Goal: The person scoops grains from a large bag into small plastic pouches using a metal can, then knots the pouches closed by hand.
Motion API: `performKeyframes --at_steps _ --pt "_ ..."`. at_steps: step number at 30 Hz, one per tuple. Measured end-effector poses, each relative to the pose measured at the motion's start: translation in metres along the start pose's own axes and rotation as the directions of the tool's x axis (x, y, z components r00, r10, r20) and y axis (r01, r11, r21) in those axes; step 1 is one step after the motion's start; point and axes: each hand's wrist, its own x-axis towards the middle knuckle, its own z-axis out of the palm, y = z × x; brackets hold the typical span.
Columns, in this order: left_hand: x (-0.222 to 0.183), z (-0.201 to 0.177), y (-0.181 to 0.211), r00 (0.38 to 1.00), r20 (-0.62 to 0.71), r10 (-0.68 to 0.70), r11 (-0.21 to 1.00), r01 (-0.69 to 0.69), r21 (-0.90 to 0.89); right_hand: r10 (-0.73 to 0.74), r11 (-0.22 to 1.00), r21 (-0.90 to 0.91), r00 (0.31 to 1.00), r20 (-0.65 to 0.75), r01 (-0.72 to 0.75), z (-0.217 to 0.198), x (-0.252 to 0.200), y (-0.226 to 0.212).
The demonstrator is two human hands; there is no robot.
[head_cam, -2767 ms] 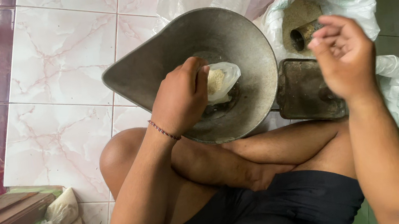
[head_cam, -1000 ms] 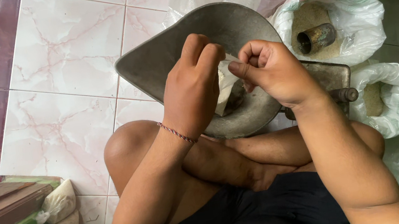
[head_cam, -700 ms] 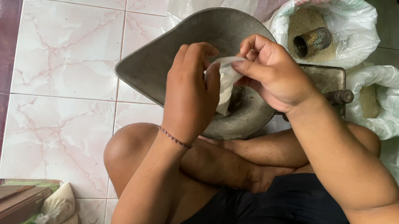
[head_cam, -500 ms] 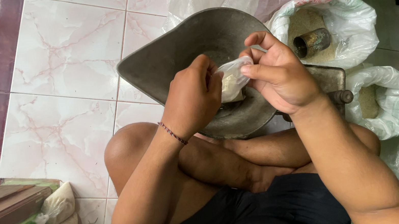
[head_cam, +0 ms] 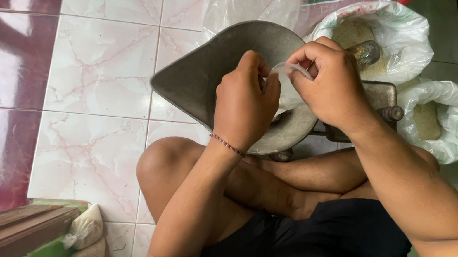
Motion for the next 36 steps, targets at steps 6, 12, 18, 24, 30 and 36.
performKeyframes --at_steps 6,12,18,24,30,36 --pt "0.001 -0.001 0.019 0.991 0.117 -0.059 0.885 -0.002 0.466 0.215 0.975 0.009 0.956 0.200 -0.221 -0.008 0.015 0.020" --pt "-0.001 -0.008 0.029 0.994 0.090 -0.056 0.799 -0.009 0.602 0.140 0.988 -0.085 0.971 0.195 -0.125 -0.033 0.007 -0.011" --pt "-0.006 -0.021 0.035 0.993 0.104 -0.064 0.752 -0.021 0.659 0.095 0.974 -0.222 0.979 0.180 -0.054 -0.042 -0.005 -0.015" --pt "-0.009 -0.024 0.027 0.997 0.069 -0.041 0.637 -0.028 0.770 0.318 0.901 -0.386 0.908 0.272 -0.200 -0.061 -0.001 -0.062" --pt "0.006 -0.033 0.031 0.973 0.174 -0.149 0.775 0.006 0.632 0.280 0.918 -0.363 0.910 0.306 -0.160 -0.058 0.007 -0.054" --pt "0.009 -0.037 0.029 0.981 0.167 -0.098 0.809 -0.019 0.588 0.242 0.951 -0.270 0.900 0.362 -0.147 -0.063 0.012 -0.045"
